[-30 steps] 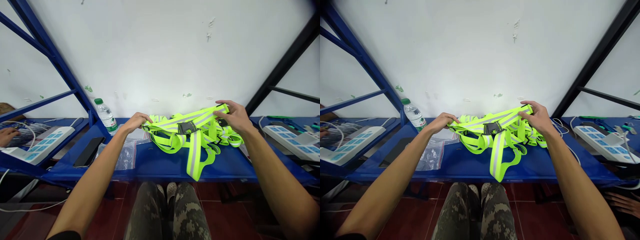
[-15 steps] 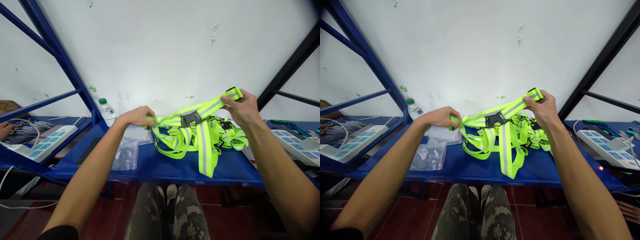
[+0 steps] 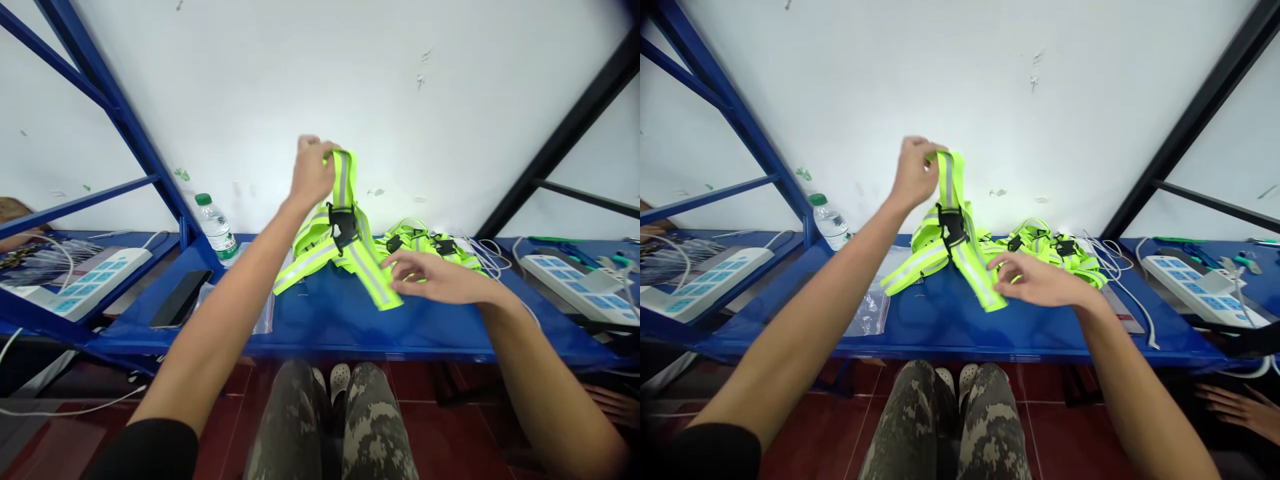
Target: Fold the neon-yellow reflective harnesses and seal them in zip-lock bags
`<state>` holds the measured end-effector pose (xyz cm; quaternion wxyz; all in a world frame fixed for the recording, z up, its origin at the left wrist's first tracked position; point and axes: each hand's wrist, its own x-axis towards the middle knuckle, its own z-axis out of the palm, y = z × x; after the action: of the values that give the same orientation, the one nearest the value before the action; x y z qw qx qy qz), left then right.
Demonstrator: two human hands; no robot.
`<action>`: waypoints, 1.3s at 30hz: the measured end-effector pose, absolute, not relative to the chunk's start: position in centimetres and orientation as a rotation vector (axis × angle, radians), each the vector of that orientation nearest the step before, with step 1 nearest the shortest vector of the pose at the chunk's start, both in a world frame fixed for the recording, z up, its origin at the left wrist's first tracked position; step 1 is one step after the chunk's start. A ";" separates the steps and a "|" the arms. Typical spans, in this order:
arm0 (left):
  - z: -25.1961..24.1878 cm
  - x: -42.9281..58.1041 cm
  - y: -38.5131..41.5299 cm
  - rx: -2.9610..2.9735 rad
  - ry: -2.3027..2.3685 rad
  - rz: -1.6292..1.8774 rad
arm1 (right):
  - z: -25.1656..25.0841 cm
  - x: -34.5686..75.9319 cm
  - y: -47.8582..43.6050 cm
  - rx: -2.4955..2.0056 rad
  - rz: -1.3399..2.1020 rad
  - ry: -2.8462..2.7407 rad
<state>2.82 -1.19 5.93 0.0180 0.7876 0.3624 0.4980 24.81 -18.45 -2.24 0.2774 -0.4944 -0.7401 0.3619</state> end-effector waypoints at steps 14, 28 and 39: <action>-3.8 7.4 -8.0 2.217 1.062 1.195 | -6.0 22.4 -11.0 -1.498 0.608 -1.496; -10.5 7.2 -14.0 2.115 1.416 0.959 | -5.1 22.1 -12.3 -1.000 1.364 -0.892; -8.8 5.2 -12.5 2.196 1.145 0.734 | -4.1 24.8 -13.5 -1.042 1.198 -0.975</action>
<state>5.17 -12.46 -8.76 0.2754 0.8172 0.4261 0.2733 24.77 -13.52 -4.08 0.5964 -0.4488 -0.4201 0.5161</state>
